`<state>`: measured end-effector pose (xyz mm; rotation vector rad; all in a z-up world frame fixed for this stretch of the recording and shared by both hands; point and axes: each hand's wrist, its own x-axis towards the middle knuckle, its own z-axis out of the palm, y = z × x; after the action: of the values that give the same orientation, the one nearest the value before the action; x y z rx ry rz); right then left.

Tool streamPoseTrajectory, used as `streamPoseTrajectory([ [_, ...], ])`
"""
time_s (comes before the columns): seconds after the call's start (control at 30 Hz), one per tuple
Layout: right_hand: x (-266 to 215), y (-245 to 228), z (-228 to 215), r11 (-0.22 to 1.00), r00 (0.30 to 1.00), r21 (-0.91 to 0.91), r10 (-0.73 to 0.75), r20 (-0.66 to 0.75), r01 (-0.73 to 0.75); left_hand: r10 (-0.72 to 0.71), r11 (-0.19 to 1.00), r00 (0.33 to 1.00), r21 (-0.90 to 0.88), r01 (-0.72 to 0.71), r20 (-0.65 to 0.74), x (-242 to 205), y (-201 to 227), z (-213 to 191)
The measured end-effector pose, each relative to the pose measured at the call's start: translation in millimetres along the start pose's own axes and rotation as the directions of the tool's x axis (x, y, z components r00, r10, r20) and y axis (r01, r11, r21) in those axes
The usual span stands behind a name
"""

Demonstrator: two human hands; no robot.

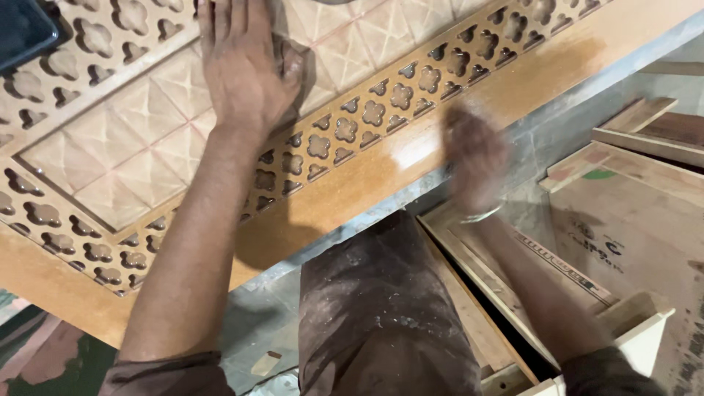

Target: The person uses a small cloth to apply a liquid finish to the carved border of a wooden panel. They repeatedly dip the cloth into a metal container and rub the finish into the intricate cutouts along the panel's edge.

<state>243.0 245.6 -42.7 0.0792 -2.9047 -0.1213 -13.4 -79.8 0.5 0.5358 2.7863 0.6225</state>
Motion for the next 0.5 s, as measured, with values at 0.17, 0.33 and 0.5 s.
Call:
streamPoseTrajectory([
  [0.17, -38.5, -185.0, -73.1, 0.813, 0.887, 0.566, -0.357, 0.294, 0.14, -0.017, 0.997, 0.985, -0.073, 0.03, 0.169, -10.1, 0.2, -13.7],
  [0.33, -28.1, -303.7, -98.3, 0.585, 0.752, 0.736, -0.64, 0.16, 0.341, 0.068, 0.961, 0.998, -0.268, -0.065, 0.003, -97.0, -39.3, -57.1],
  [0.5, -24.4, -438.1, -106.8, 0.316, 0.623, 0.859, -0.782, -0.005, 0.403, -0.474, 0.82, 0.866, -0.438, 0.369, -0.158, -244.9, -62.6, -141.9],
])
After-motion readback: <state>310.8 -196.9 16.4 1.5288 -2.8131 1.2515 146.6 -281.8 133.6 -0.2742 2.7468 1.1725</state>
